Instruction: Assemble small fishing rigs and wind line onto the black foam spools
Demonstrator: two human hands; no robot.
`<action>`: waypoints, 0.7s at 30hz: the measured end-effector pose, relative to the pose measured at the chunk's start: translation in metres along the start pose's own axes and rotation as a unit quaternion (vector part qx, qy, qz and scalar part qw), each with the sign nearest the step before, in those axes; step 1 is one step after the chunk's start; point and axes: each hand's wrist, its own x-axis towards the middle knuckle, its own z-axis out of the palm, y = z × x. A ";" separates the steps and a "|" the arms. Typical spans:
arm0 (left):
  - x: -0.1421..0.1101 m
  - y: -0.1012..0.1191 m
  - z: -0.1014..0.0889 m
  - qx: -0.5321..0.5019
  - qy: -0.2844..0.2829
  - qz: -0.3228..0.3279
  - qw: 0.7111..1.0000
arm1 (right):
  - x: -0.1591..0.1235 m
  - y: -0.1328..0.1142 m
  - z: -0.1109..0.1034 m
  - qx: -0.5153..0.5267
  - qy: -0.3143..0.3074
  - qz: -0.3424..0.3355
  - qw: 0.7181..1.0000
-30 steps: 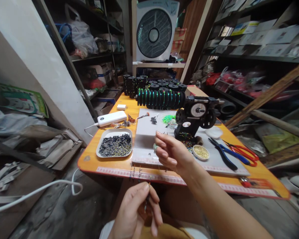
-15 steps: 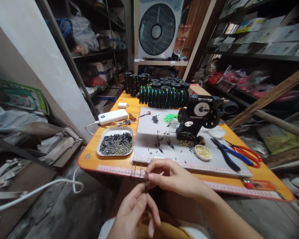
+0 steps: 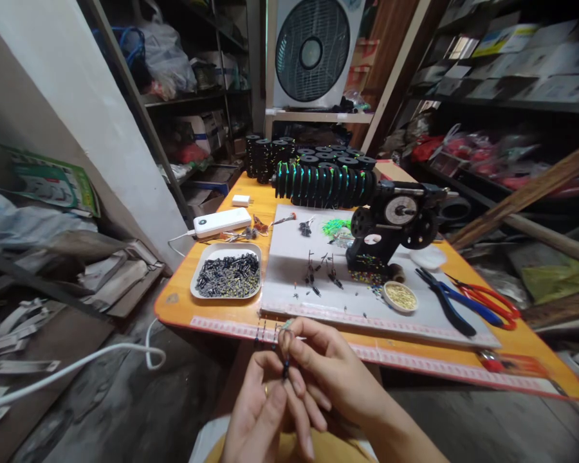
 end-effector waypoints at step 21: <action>-0.002 0.008 0.001 -0.044 -0.020 -0.014 0.999 | 0.006 0.009 0.012 0.121 0.008 -0.031 0.992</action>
